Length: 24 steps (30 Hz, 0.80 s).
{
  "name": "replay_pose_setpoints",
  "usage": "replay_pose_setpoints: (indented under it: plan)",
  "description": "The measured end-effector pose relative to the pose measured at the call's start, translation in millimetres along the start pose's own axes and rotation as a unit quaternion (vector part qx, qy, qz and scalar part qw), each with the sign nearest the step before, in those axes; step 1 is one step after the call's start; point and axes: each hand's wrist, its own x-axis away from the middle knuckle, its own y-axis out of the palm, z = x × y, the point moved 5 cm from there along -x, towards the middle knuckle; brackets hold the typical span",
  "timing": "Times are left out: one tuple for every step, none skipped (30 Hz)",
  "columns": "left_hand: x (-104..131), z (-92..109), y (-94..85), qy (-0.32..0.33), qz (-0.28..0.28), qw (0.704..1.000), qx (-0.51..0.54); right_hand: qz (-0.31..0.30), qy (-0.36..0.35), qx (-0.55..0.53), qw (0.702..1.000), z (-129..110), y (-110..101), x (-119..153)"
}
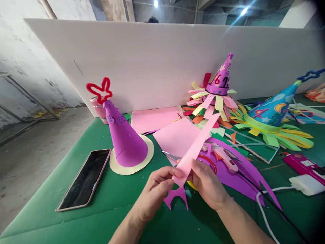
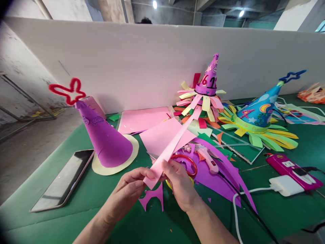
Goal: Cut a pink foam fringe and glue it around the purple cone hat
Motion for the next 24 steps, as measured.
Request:
replay_pose_setpoints:
  plan:
    - [-0.4, -2.6, 3.1, -0.008, -0.011, 1.0, 0.003, 0.026, -0.006, 0.013, 1.0, 0.1, -3.0, -1.4]
    - [-0.9, -4.5, 5.6, -0.014, -0.018, 1.0, 0.014, 0.05, -0.017, 0.025, 0.998, -0.5, -6.7, -2.8]
    - [-1.5, -5.7, 7.2, -0.017, -0.017, 0.999, 0.028, 0.07, -0.033, 0.036, 0.996, -1.8, -10.4, -3.8]
    - [-2.3, -6.4, 7.4, -0.018, -0.006, 0.999, 0.041, 0.085, -0.052, 0.052, 0.994, -3.3, -13.9, -4.4]
    - [-3.2, -6.7, 6.2, -0.016, 0.015, 0.999, 0.048, 0.095, -0.07, 0.073, 0.99, -4.9, -16.5, -4.4]
    - [-4.0, -7.0, 4.3, -0.014, 0.041, 0.998, 0.045, 0.102, -0.086, 0.099, 0.986, -6.5, -18.3, -4.0]
    - [-4.8, -7.6, 2.3, -0.017, 0.067, 0.997, 0.03, 0.106, -0.101, 0.129, 0.981, -8.1, -19.0, -3.1]
    - [-5.4, -8.6, 0.8, -0.024, 0.087, 0.996, 0.008, 0.108, -0.114, 0.164, 0.974, -9.7, -19.0, -1.9]
    - [-6.0, -9.9, 0.0, -0.037, 0.099, 0.994, -0.018, 0.11, -0.129, 0.202, 0.965, -11.5, -18.2, -0.4]
    - [-6.6, -11.2, 0.0, -0.049, 0.105, 0.992, -0.043, 0.11, -0.142, 0.241, 0.954, -13.4, -16.8, 1.0]
    - [-7.0, -12.6, 0.6, -0.06, 0.106, 0.991, -0.064, 0.11, -0.157, 0.275, 0.942, -15.4, -15.0, 2.2]
    - [-7.3, -13.9, 1.6, -0.068, 0.104, 0.989, -0.076, 0.11, -0.171, 0.303, 0.931, -17.2, -13.3, 3.0]
    - [-7.6, -15.3, 3.0, -0.074, 0.099, 0.989, -0.081, 0.11, -0.181, 0.32, 0.923, -18.5, -11.9, 3.3]
    - [-7.7, -16.8, 4.5, -0.08, 0.092, 0.99, -0.077, 0.109, -0.186, 0.327, 0.92, -19.2, -10.9, 3.1]
    - [-7.6, -18.5, 6.0, -0.085, 0.084, 0.991, -0.067, 0.109, -0.186, 0.324, 0.921, -19.3, -10.6, 2.4]
    - [-7.5, -20.3, 7.2, -0.09, 0.077, 0.992, -0.052, 0.109, -0.182, 0.316, 0.925, -18.8, -10.8, 1.4]
    - [-7.4, -22.3, 8.3, -0.095, 0.069, 0.993, -0.033, 0.107, -0.174, 0.307, 0.93, -17.6, -11.1, 0.2]
    - [-7.3, -24.2, 9.1, -0.099, 0.063, 0.993, -0.013, 0.102, -0.162, 0.298, 0.935, -15.7, -11.3, -0.9]
    - [-7.3, -26.0, 9.8, -0.103, 0.058, 0.993, 0.007, 0.094, -0.148, 0.289, 0.941, -13.3, -11.0, -1.9]
    - [-7.3, -27.5, 10.3, -0.106, 0.054, 0.993, 0.023, 0.082, -0.133, 0.28, 0.947, -10.5, -10.4, -2.6]
    - [-7.4, -28.7, 10.9, -0.107, 0.049, 0.992, 0.036, 0.071, -0.117, 0.271, 0.953, -7.4, -9.7, -3.2]
    - [-7.5, -29.5, 11.4, -0.109, 0.045, 0.992, 0.046, 0.06, -0.102, 0.262, 0.958, -4.3, -8.9, -3.4]
    - [-7.5, -30.0, 11.9, -0.11, 0.044, 0.991, 0.055, 0.051, -0.089, 0.254, 0.962, -1.4, -8.1, -3.5]
    - [-7.6, -30.2, 12.4, -0.111, 0.042, 0.991, 0.061, 0.045, -0.078, 0.247, 0.965, 1.2, -7.5, -3.5]
